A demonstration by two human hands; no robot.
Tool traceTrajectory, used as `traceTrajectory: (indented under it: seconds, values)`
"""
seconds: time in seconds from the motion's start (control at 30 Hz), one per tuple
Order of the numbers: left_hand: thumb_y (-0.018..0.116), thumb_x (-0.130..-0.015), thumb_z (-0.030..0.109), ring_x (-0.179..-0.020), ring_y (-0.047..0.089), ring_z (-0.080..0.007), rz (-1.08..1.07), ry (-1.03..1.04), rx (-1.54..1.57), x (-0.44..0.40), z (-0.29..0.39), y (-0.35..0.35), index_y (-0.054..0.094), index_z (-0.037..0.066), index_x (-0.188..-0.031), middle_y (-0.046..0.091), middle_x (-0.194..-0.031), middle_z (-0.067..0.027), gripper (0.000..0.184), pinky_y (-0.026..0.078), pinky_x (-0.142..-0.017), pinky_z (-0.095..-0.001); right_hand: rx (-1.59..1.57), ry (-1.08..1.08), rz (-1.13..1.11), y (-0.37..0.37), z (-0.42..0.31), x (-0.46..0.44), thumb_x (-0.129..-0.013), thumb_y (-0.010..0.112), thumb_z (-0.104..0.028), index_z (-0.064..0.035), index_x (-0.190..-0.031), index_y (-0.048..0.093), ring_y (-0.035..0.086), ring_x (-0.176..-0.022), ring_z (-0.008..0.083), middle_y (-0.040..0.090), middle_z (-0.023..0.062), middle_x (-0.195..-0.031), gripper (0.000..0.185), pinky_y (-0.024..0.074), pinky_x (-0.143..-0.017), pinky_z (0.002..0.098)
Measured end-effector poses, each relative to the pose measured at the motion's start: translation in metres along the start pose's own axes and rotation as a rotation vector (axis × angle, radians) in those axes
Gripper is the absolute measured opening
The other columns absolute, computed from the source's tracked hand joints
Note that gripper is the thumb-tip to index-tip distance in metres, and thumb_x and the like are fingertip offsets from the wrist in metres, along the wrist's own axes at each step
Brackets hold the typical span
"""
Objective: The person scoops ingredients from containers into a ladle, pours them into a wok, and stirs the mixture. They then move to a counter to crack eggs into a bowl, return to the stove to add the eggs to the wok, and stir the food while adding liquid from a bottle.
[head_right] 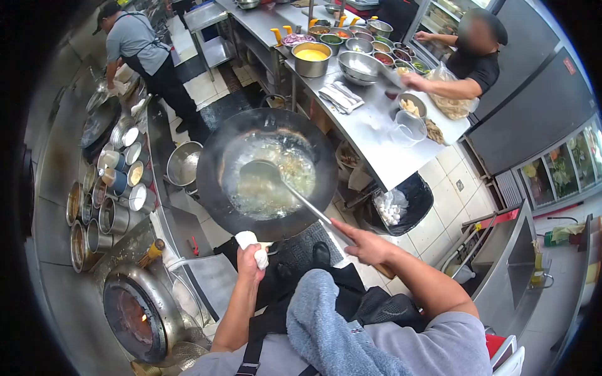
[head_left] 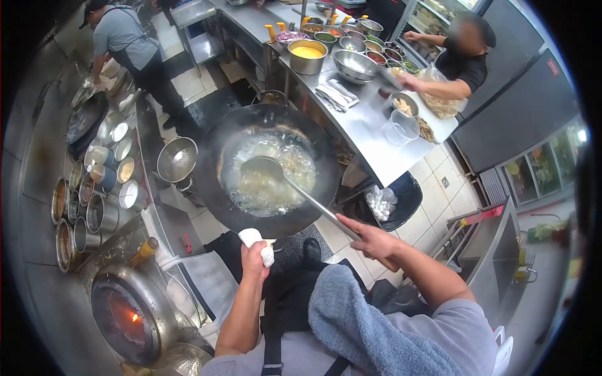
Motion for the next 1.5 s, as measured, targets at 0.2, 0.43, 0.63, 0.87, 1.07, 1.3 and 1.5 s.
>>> traceTrajectory:
  seconds: [0.2, 0.43, 0.63, 0.87, 1.07, 1.3, 1.5]
  values:
    - [0.055, -0.075, 0.0, -0.062, 0.059, -0.015, 0.025, -0.01, 0.014, 0.019, 0.006, -0.002, 0.052, 0.006, -0.096, 0.056, -0.077, -0.0046, 0.022, 0.048, -0.052, -0.028, 0.277, 0.087, 0.344, -0.064, 0.001, -0.007, -0.083, 0.054, -0.003, -0.0296, -0.153, 0.009, 0.06, -0.104, 0.0465, 0.058, 0.033, -0.117, 0.088, 0.0454, -0.092, 0.0466]
    - [0.057, -0.075, 0.002, -0.061, 0.062, -0.0178, -0.054, -0.007, -0.027, 0.013, 0.005, 0.007, 0.054, 0.001, -0.095, 0.061, -0.078, -0.0087, 0.02, 0.05, -0.051, -0.0287, 0.309, -0.168, 0.283, -0.031, -0.02, -0.039, -0.082, 0.049, -0.005, -0.0246, -0.153, 0.004, 0.063, -0.083, 0.0478, 0.061, 0.0365, -0.088, 0.086, 0.048, -0.079, 0.0526]
    - [0.058, -0.075, 0.003, -0.061, 0.062, -0.0193, -0.04, -0.04, -0.002, 0.009, -0.003, 0.004, 0.055, 0.002, -0.096, 0.062, -0.078, -0.0093, 0.021, 0.051, -0.052, -0.0293, 0.603, -0.026, 0.059, 0.004, -0.006, 0.008, -0.082, 0.046, -0.004, -0.0327, -0.153, 0.005, 0.064, -0.073, 0.0405, 0.064, 0.0234, -0.077, 0.087, 0.05, -0.069, 0.0496]
    - [0.058, -0.075, 0.003, -0.064, 0.062, -0.0208, -0.031, -0.041, 0.008, 0.019, -0.003, -0.006, 0.052, 0.003, -0.096, 0.058, -0.077, -0.0069, 0.022, 0.053, -0.054, -0.0308, 0.879, 0.072, 0.206, -0.078, 0.017, 0.045, -0.079, 0.047, -0.005, -0.0419, -0.15, 0.017, 0.064, -0.072, 0.0353, 0.063, 0.0201, -0.077, 0.085, 0.0507, -0.066, 0.047]
    - [0.057, -0.075, 0.002, -0.063, 0.062, -0.0197, -0.049, 0.011, -0.001, 0.023, 0.005, -0.001, 0.052, 0.003, -0.097, 0.058, -0.078, -0.0071, 0.022, 0.053, -0.055, -0.0312, 0.465, 0.057, 0.365, -0.076, -0.022, -0.024, -0.082, 0.045, -0.005, -0.0279, -0.153, 0.011, 0.064, -0.075, 0.0425, 0.063, 0.0285, -0.08, 0.082, 0.0478, -0.073, 0.0511]
    - [0.057, -0.075, 0.003, -0.063, 0.062, -0.0197, -0.062, 0.005, 0.006, 0.014, 0.007, 0.002, 0.053, 0.002, -0.097, 0.06, -0.08, -0.0085, 0.022, 0.052, -0.054, -0.0309, 0.633, -0.032, 0.176, -0.007, -0.008, -0.014, -0.085, 0.044, -0.004, -0.0348, -0.153, 0.01, 0.065, -0.073, 0.0392, 0.064, 0.0256, -0.08, 0.082, 0.0506, -0.067, 0.0491]
    - [0.054, -0.077, -0.001, -0.059, 0.057, -0.0135, -0.041, -0.005, 0.024, 0.017, 0.007, -0.011, 0.051, 0.006, -0.095, 0.056, -0.078, -0.0035, 0.02, 0.048, -0.049, -0.0278, 0.797, -0.081, 0.165, -0.036, 0.009, 0.026, -0.083, 0.046, -0.005, -0.0321, -0.153, 0.011, 0.063, -0.068, 0.0385, 0.063, 0.0226, -0.077, 0.083, 0.0495, -0.063, 0.0489]
Point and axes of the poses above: each hand's wrist, its own x-axis away from the middle knuckle, its own y-axis out of the palm, z = x × y, the point moved 10 cm from there along -x, towards the middle knuckle
